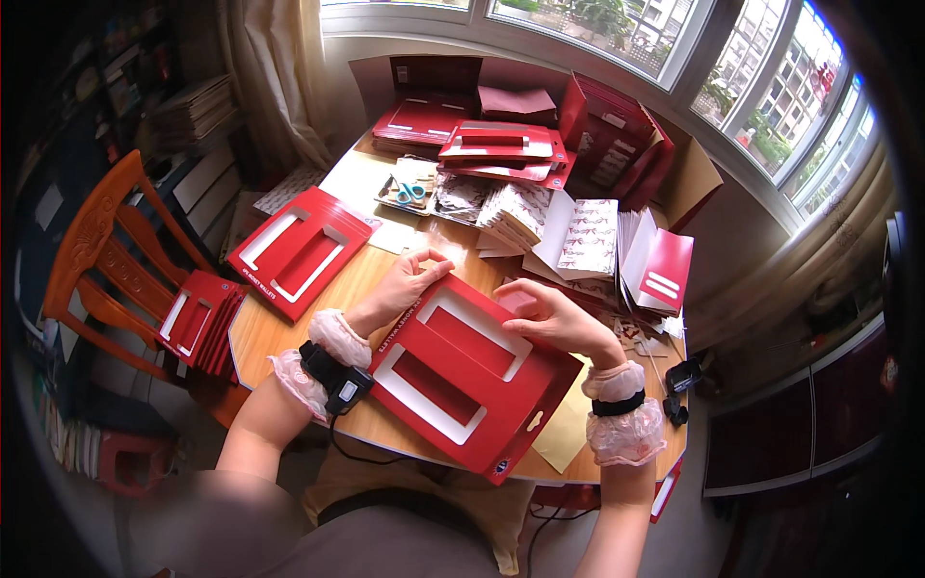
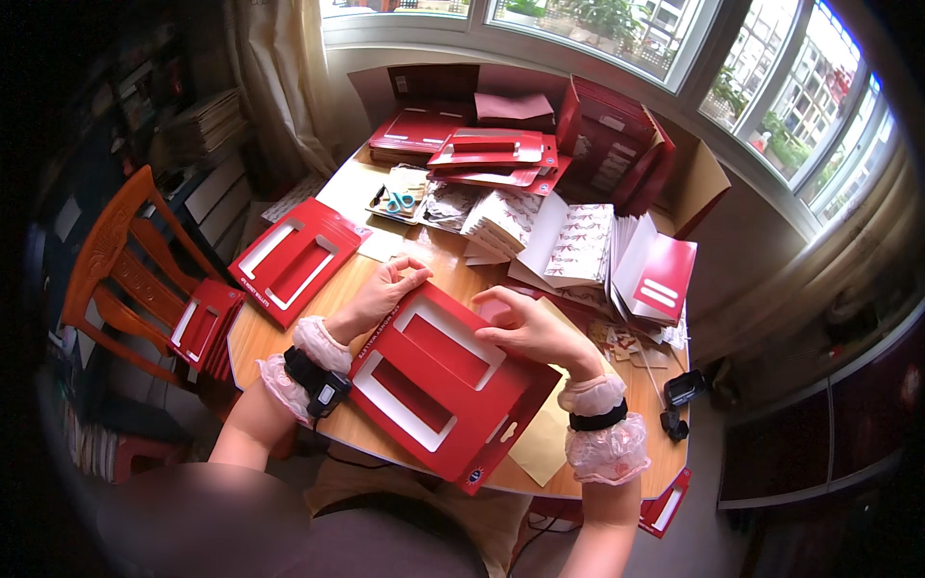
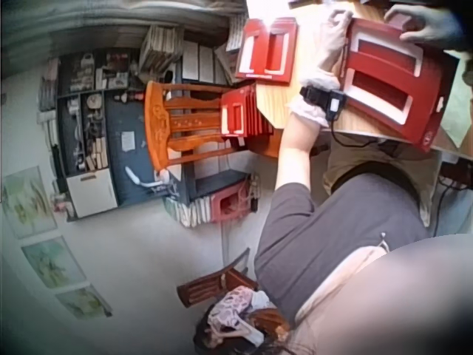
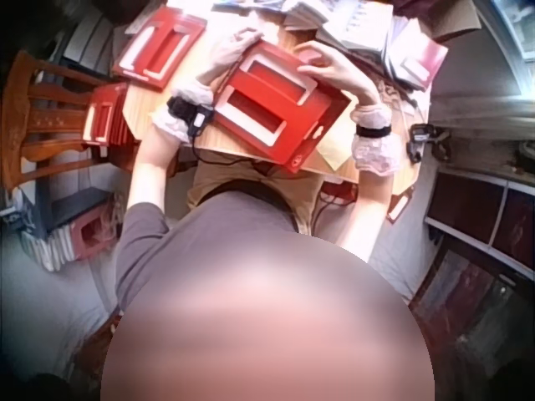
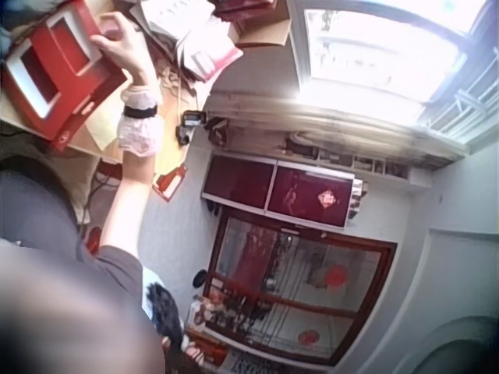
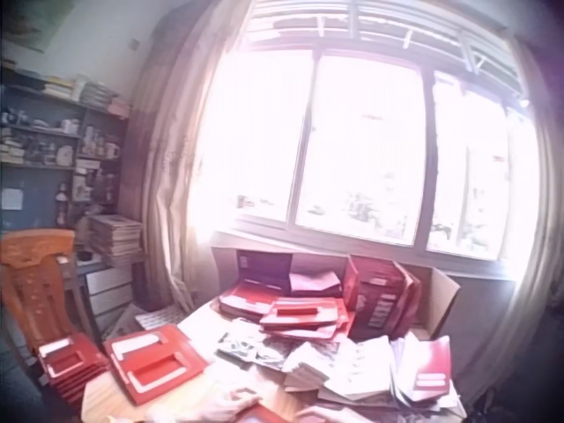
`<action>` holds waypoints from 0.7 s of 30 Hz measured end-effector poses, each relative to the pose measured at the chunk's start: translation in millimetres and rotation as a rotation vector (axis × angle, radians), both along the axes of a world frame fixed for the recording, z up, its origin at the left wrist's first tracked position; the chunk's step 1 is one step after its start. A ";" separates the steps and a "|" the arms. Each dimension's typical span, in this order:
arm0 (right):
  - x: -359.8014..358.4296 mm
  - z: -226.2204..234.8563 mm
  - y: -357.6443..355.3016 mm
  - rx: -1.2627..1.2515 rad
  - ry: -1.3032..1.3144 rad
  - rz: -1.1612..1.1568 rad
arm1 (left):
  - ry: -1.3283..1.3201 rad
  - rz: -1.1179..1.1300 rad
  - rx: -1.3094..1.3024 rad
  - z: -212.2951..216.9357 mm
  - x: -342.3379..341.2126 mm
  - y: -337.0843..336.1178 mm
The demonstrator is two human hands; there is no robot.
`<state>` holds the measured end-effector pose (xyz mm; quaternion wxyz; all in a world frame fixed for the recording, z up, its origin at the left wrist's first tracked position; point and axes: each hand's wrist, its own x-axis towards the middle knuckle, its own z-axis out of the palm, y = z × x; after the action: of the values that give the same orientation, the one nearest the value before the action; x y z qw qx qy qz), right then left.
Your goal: Assembling red cardboard money wallet packaging by hand.
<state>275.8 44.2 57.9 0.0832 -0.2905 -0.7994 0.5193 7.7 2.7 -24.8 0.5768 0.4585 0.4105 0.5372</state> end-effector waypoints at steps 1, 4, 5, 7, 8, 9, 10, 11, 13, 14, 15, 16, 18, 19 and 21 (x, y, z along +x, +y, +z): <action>-0.1 -0.7 -2.7 -0.057 0.011 -0.006 | -0.001 -0.008 0.000 0.7 0.6 0.0; -1.0 -3.8 -9.7 -0.208 0.048 -0.048 | 0.036 -0.035 0.009 -2.0 -2.0 -0.3; -0.9 -7.0 -9.7 -0.208 0.051 -0.050 | 0.060 -0.044 -0.026 -6.6 -3.6 0.8; 3.1 -16.7 -6.3 -0.321 0.218 -0.109 | 0.083 -0.062 -0.058 -5.0 -2.3 0.8; 8.2 -19.4 -3.0 -0.318 0.223 -0.153 | 0.102 -0.135 -0.112 -4.1 -2.8 0.2; 13.8 -21.0 0.1 -0.314 0.229 -0.196 | 0.121 -0.210 -0.166 -3.3 -2.5 0.1; 12.7 -7.1 -7.6 -0.337 0.233 -0.276 | 0.102 -0.214 -0.153 -2.9 -3.9 -2.1; 15.6 -8.8 -4.6 -0.339 0.253 -0.291 | 0.102 -0.211 -0.156 -1.8 -7.0 -3.1; 22.3 -9.0 -4.4 -0.260 0.244 -0.324 | 0.185 -0.225 -0.153 2.0 -14.7 -1.2; 26.9 -12.1 -2.4 -0.260 0.244 -0.324 | 0.191 -0.244 -0.122 0.7 -17.9 0.9; 30.4 -15.5 0.4 -0.239 0.236 -0.345 | 0.191 -0.245 -0.123 3.5 -20.6 1.5; 34.4 -18.1 2.5 -0.217 0.229 -0.366 | 0.198 -0.271 -0.104 8.8 -22.6 0.6; 46.6 -20.5 6.3 -0.173 0.271 -0.396 | 0.162 -0.259 -0.094 8.2 -25.6 0.9; 53.1 -20.8 9.4 -0.087 0.244 -0.415 | 0.162 -0.258 -0.095 10.8 -27.3 -0.8; 70.3 -27.4 15.1 0.130 0.139 -0.502 | 0.148 -0.233 -0.155 16.9 -30.4 -2.6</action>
<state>346.0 59.3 30.5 0.2825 -0.4373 -0.7264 0.4486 -22.8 0.1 -7.9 0.6368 0.4956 0.4363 0.3981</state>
